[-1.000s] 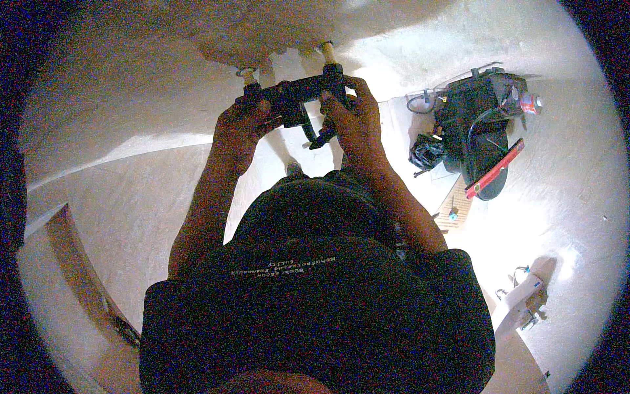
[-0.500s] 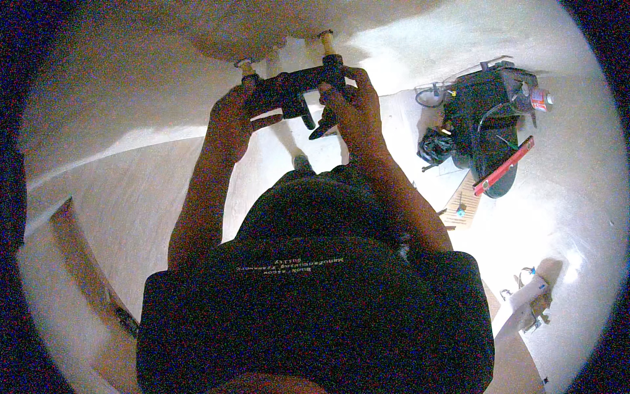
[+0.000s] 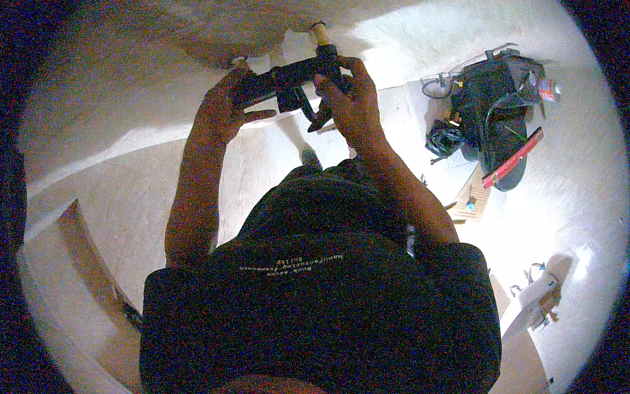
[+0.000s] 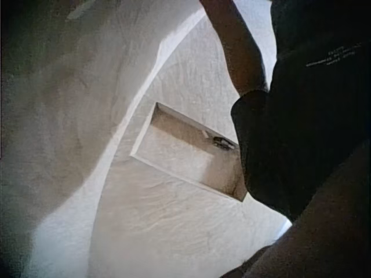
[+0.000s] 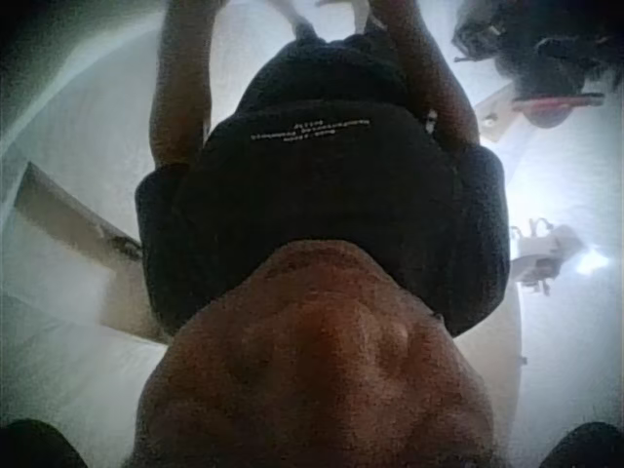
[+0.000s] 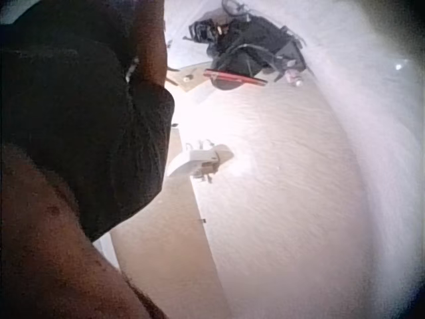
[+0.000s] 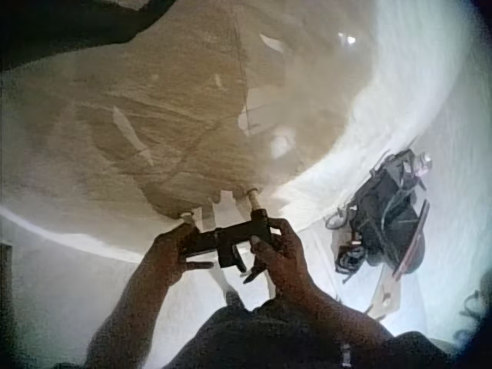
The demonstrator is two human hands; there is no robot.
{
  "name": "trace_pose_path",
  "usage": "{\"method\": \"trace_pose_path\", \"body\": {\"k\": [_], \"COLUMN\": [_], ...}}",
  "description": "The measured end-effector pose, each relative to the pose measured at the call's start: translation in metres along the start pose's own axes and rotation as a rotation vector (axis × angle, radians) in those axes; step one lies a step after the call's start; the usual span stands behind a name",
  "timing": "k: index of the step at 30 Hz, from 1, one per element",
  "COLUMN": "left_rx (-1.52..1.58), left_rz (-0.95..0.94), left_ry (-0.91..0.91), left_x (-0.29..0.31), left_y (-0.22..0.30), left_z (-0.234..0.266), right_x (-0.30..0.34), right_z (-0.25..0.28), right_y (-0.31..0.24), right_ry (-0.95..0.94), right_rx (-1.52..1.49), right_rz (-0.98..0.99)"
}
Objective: The person removes a plug from a wall pipe, scrapes the tiled wall around the opening with a hatchet, and applies sealant tape to the threaded connectors of a shower mixer valve.
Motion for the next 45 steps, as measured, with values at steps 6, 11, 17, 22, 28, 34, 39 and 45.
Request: {"method": "trace_pose_path", "body": {"k": [6,11,17,22,28,34,39,45], "left_rx": [-0.049,0.004,0.257,-0.039,0.113,-0.021,-0.238,-0.331], "left_rz": [-0.042,-0.050,-0.006,-0.028,-0.019,-0.081,0.010,-0.224], "left_ry": [-0.023,0.004,-0.124,0.023,-0.010,0.011,0.012,-0.133], "left_x": [-0.008,-0.006,0.002,-0.007,-0.001,0.005,0.004,-0.001], "left_y": [0.000,-0.001,-0.004,-0.014,-0.008,0.005,-0.005,0.009], "left_z": [0.006,0.005,-0.004,0.009,0.002,0.006,0.006,0.010], "right_x": [-0.002,-0.002,-0.006,-0.006,-0.005,-0.003,-0.002,-0.003], "right_z": [0.001,0.001,0.003,0.003,0.002,0.001,0.000,0.003], "right_y": [0.002,0.002,0.003,0.005,0.005,0.006,0.003,0.005], "right_ry": [-0.001,0.003,0.008,0.002,-0.008,0.003,0.020,0.010], "right_rx": [0.015,0.007,0.036,0.009,-0.033,-0.016,-0.033,0.030], "right_rz": [0.006,0.044,0.007,0.023,0.017,0.022,0.039,0.053]}}
Point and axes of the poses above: each hand's wrist, its own x-axis away from the middle knuckle, its own z-axis out of the back of the hand, y = z × x, the point moved 10 cm from there along -x, towards the middle knuckle, and after that the axes turned 2 degrees about -z, right-handed, at the moved point
